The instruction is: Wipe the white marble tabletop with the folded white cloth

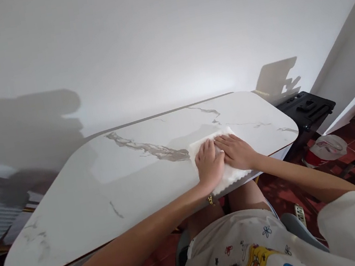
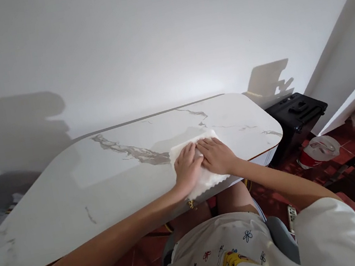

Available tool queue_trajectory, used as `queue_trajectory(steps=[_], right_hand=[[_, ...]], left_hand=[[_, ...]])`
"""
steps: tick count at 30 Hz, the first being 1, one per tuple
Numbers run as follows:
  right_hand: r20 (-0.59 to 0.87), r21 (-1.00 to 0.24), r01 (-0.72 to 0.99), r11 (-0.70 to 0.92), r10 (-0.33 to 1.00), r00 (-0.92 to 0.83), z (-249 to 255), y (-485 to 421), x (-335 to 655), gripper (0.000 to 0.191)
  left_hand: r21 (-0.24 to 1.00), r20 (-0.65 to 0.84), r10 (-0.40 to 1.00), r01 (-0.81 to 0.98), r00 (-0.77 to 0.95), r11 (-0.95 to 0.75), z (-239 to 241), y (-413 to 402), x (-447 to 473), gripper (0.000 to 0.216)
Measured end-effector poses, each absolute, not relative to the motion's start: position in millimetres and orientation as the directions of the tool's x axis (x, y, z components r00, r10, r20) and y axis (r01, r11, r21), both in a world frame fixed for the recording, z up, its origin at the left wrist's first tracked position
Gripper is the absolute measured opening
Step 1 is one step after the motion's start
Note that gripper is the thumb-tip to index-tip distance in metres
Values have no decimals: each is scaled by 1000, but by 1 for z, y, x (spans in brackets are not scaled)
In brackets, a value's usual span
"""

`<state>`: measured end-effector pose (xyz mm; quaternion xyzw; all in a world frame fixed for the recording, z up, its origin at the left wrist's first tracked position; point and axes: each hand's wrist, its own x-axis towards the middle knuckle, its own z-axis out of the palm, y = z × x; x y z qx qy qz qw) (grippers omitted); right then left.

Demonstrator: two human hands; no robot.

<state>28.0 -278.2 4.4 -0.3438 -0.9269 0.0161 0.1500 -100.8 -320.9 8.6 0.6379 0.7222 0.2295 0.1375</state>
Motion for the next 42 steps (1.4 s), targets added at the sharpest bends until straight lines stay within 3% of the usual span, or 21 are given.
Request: queue_trajectory(steps=[7,16,24,34,42], right_hand=[[247,-180,622,762,647,-722,4,-253,82,54],[265,-171,722,670,737,-621,5,-151,77,49],[291,-188,702,687,721,-629,8,-60,18,46],[350,-192,644,740,665,-659,1,13,-9,43],[338,-245,650,719,692,-638,5,20,27,43]], left_hand=[[565,-28,996,821,-85,86,20,-304,-53,56],[606,122,986,796,-113,16,19,-196,-45,40],[466,334,937,883,-106,-66,13,-115,-94,30],[360,366,920,933,-141,0,11,-51,-116,36],[353,353,933,933,-68,-65,11,-36,-85,41]])
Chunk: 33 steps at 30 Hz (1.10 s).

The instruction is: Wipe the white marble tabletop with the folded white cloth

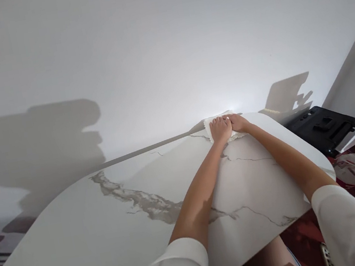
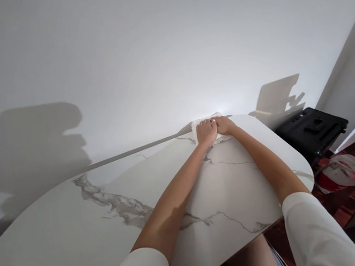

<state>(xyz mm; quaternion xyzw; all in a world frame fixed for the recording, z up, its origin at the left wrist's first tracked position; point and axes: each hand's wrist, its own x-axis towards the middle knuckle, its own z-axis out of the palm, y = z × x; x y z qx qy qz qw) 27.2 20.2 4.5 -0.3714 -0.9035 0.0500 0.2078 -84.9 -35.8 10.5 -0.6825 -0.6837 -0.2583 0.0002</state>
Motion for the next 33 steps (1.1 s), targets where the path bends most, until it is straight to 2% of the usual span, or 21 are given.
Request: queue_trajectory(steps=[9,15,20,23,27,33], right_hand=[[280,-180,725,664,742,-610,0,-21,62,48],[281,-138,699,702,704,-652,5,-83,76,51],[260,-131,727,674,731,-631,4,-147,87,52],[264,-135,717,683,723,-639,3,-182,96,54],[260,-160,680,715,695,-670,4,-218,117,56],[236,-207,641,739,674,-700,6,-228,166,55]], left_hand=[[320,362,932,935,29,-154,5,-71,-56,41],[278,290,948,936,133,-217,16,-127,-56,39],[237,334,918,924,213,-300,10,-184,-58,40],[289,316,930,914,190,-285,4,-217,-52,45],[399,220,965,889,145,-224,4,-251,-35,50],[543,93,989,827,110,-144,11,-268,8,57]])
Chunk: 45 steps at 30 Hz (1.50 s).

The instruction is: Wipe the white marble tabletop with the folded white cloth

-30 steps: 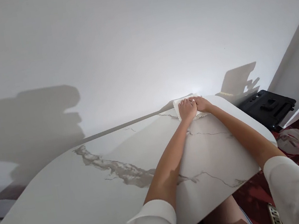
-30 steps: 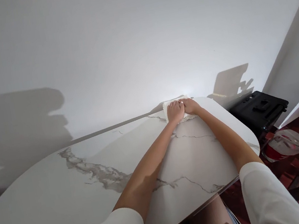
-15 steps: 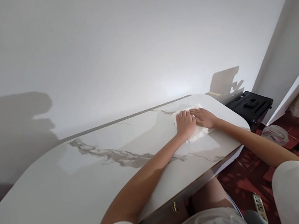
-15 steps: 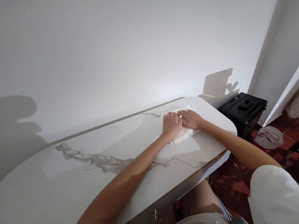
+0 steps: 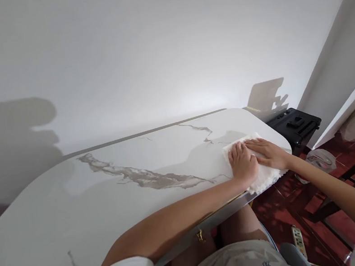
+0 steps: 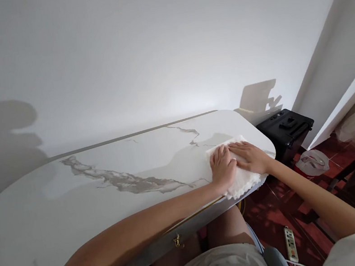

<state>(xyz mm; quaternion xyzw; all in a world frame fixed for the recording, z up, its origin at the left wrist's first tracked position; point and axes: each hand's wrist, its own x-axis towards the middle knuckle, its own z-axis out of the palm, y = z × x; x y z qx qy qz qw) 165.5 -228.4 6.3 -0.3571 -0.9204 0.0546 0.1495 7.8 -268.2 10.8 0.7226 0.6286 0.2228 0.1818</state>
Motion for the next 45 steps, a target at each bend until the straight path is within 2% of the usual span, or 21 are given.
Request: queue_trajectory(steps=[7,10,14,18,26,31,38,45], right_hand=[[241,-233,688,687,726,-644,1,-193,225,52],[243,-214,710,671,740,-627,-1,-164,237,51],[278,-184,728,660,745,-606,-2,-116,235,51],[323,-177,721,670,732,-600,-1,-71,219,51],[309,-152,812,564,807,-503,2,-5,173,51],[329,-137,801,582,790,-517,2,18,132,49],[292,-160,819,550,819,-493,1,20,57,46],[270,-154,788,596,793,-546,2,-1,-20,47]], left_hand=[[633,67,986,757,155,-162,16,-236,61,58],[641,99,983,746,153,-181,15,-209,75,56],[606,211,969,760,131,-235,10,-165,78,54],[520,331,932,796,147,-310,3,-116,68,53],[453,332,923,826,193,-335,-1,-38,30,49],[418,321,925,845,205,-333,0,-13,-8,45],[348,332,925,887,186,-303,0,-14,-79,40],[300,342,931,923,131,-240,-4,-37,-152,38]])
